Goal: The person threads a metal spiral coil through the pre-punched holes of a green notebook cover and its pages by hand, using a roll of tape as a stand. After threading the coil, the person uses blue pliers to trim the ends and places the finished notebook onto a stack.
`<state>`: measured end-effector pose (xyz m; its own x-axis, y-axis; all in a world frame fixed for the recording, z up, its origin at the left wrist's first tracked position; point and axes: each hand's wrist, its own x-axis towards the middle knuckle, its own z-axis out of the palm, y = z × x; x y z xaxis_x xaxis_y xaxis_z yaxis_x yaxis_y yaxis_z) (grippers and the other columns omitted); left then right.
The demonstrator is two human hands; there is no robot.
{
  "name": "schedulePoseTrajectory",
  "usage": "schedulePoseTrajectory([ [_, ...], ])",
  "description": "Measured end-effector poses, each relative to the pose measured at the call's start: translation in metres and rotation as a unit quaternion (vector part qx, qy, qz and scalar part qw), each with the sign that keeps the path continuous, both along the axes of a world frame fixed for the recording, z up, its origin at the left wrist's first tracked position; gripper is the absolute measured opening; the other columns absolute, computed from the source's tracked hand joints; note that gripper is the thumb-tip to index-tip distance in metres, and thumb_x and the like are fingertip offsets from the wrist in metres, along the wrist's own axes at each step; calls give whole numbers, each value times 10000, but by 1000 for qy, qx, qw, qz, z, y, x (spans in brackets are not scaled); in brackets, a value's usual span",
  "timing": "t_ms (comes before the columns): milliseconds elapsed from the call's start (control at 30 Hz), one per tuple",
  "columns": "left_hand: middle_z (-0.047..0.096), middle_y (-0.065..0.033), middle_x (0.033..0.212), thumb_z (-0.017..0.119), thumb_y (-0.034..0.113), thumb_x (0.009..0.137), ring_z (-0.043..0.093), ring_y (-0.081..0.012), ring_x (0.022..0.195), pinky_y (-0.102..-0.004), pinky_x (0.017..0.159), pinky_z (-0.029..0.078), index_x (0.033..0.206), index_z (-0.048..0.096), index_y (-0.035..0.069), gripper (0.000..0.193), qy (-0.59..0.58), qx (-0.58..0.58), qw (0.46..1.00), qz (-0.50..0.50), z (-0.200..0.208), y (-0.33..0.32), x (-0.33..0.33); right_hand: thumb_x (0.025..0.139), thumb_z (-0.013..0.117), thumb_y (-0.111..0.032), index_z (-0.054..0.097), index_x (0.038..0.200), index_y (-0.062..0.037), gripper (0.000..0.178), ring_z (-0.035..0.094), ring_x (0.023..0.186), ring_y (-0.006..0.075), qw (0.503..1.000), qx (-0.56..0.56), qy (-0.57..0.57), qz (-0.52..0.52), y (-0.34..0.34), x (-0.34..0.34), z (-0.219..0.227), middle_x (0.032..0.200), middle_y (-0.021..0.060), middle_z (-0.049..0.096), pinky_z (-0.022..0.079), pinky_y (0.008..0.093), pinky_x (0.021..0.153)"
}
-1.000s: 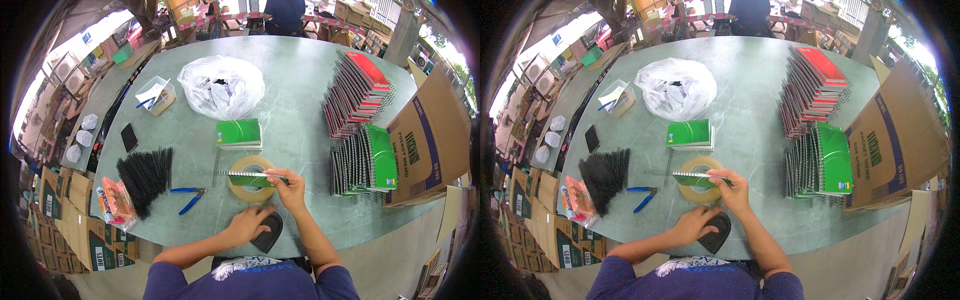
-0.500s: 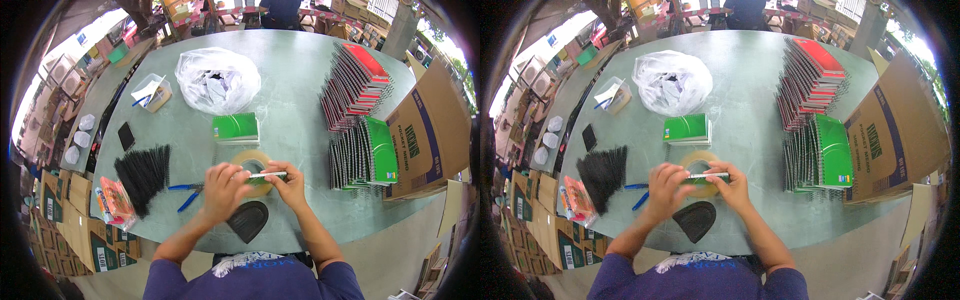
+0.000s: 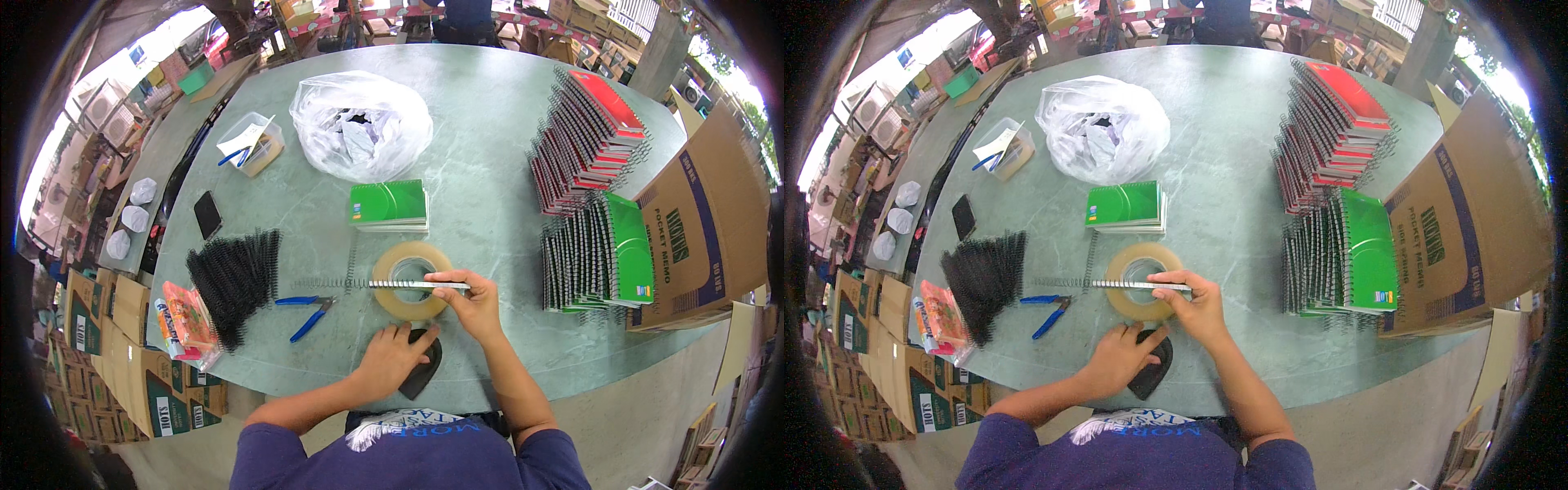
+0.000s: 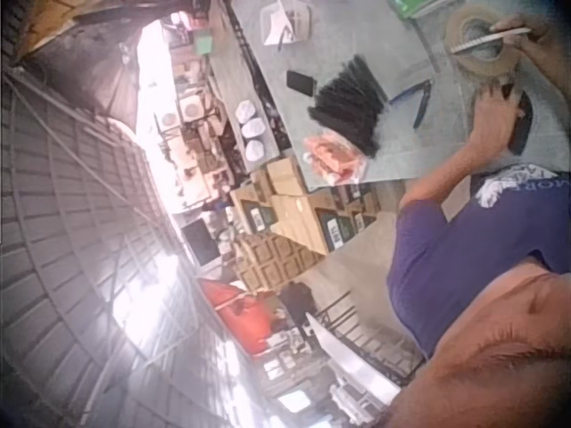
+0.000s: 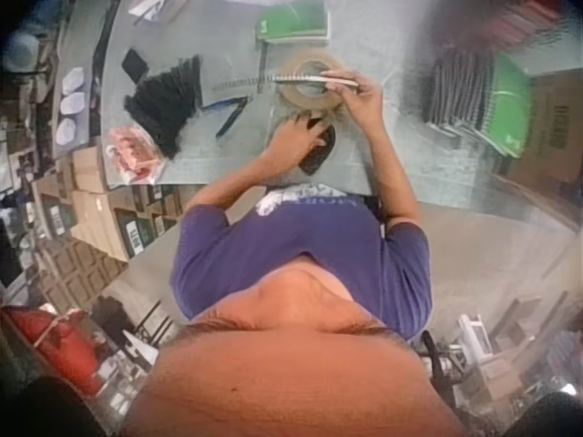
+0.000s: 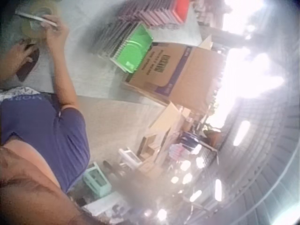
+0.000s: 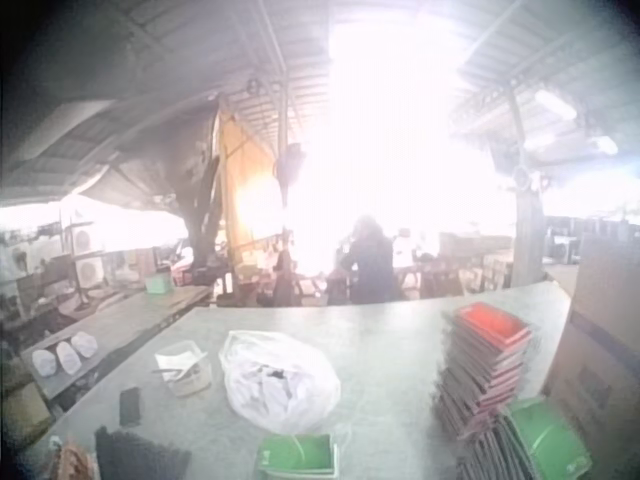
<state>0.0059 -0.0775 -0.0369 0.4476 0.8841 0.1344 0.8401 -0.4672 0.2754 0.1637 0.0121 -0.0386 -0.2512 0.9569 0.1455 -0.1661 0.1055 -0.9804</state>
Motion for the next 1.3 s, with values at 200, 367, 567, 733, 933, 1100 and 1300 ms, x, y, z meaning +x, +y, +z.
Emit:
schedulePoseTrajectory([
  [200,567,-161,978,650,142,764,575,-298,866,-363,754,480,1043,604,97,286,-204,-45,978,15,36,22,-29,815,644,-29,660,951,2,141,613,889,126,999,4,31,-19,3,-5,2,938,82,683,474,257,820],
  [367,580,-104,849,693,67,711,588,-270,768,-353,654,492,926,646,109,224,-206,138,965,84,59,48,-35,823,626,-10,659,936,15,120,617,873,123,998,17,52,-35,1,-7,-1,920,79,684,476,254,816],
  [567,560,-105,805,727,51,673,586,-268,719,-333,654,489,924,662,87,262,-347,239,887,189,90,52,-23,834,614,-14,651,948,13,123,618,874,131,998,41,31,-43,-4,-3,-4,924,94,679,477,261,809],
  [733,560,-101,852,696,1,693,570,-232,731,-319,637,472,944,638,64,266,-215,59,975,5,62,46,-17,899,564,-127,574,1093,7,236,605,905,143,993,64,92,-46,-2,-1,-9,947,108,666,455,278,840],
  [933,563,-95,857,695,4,697,567,-215,746,-297,624,467,955,632,70,274,-154,27,987,-31,63,54,-7,972,407,-300,499,1169,-8,364,592,950,171,992,91,70,-46,-7,-1,-12,1013,141,636,440,293,856],
  [1100,565,-103,858,693,26,697,570,-245,797,-317,663,479,968,642,99,285,-271,202,937,93,88,71,-2,978,338,-368,463,1225,3,463,563,994,183,992,106,29,-67,-12,2,-18,1047,138,621,384,312,921],
  [1300,538,-119,844,701,113,712,576,-277,777,-377,667,492,996,633,99,293,-329,126,926,136,81,74,1,978,334,-368,430,1270,3,482,564,996,190,991,114,54,-43,-9,1,-21,1077,161,622,389,320,914],
])
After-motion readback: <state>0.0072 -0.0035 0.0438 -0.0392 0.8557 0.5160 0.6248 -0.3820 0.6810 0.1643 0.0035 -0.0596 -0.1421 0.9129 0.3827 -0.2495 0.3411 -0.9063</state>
